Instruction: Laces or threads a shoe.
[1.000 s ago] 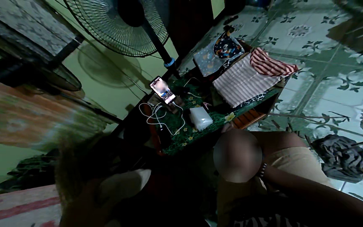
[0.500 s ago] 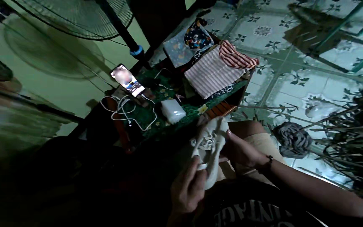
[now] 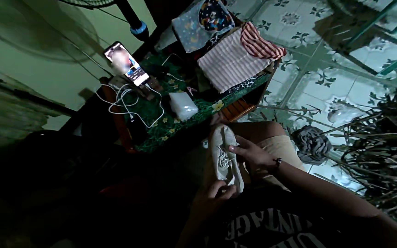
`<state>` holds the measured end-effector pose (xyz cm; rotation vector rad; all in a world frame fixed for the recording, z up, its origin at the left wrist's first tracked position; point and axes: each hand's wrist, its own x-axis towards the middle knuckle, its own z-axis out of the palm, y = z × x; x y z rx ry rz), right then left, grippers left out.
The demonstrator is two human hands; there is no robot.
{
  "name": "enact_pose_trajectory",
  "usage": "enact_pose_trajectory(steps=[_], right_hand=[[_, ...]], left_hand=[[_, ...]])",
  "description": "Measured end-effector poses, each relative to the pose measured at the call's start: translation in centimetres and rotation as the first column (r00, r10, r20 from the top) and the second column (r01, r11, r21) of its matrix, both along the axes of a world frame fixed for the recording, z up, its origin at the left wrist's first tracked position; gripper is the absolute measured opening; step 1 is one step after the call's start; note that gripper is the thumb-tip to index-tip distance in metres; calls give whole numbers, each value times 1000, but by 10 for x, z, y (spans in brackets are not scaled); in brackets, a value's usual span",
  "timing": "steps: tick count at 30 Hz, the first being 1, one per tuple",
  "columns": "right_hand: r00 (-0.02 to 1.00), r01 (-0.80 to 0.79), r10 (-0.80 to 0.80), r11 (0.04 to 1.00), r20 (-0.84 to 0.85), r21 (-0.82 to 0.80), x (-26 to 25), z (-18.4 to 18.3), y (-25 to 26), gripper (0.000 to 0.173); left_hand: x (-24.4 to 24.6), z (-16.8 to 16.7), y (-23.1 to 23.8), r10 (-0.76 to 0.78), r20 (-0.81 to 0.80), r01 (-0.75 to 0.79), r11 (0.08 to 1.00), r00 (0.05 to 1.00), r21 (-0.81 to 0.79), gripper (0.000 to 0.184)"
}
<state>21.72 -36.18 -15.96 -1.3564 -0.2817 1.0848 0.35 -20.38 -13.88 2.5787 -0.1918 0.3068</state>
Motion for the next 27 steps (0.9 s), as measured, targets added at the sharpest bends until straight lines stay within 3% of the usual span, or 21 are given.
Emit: enact_pose_trajectory(steps=[3, 6, 8, 11, 13, 16, 20, 27], right_hand=[[997, 7, -5, 1000, 82, -27, 1, -2, 1, 51], [911, 44, 40, 980, 410, -194, 6, -7, -1, 70], [821, 137, 20, 963, 570, -231, 5, -9, -4, 79], [724, 217, -60, 965, 687, -145, -1, 1, -10, 56], [710, 161, -54, 983, 702, -87, -6, 8, -14, 38], [697, -34, 153, 983, 701, -181, -12, 14, -14, 35], [639, -75, 223, 970, 736, -230, -14, 11, -14, 20], [775, -250, 177, 968, 606, 37, -2, 0, -37, 16]], left_hand=[[5, 2, 6, 19, 19, -18, 998, 1000, -59, 46], [24, 6, 7, 170, 89, -146, 962, 981, -230, 35], [41, 8, 8, 233, 34, -212, 929, 972, -304, 32], [61, 0, 6, 284, -45, -282, 899, 958, -336, 36], [69, -4, 3, 309, -98, -323, 882, 946, -343, 39], [74, -7, 4, 320, -149, -353, 848, 936, -395, 37], [74, -10, 13, 266, -181, -322, 786, 947, -527, 30], [69, -20, 19, 279, -168, -316, 657, 945, -685, 33]])
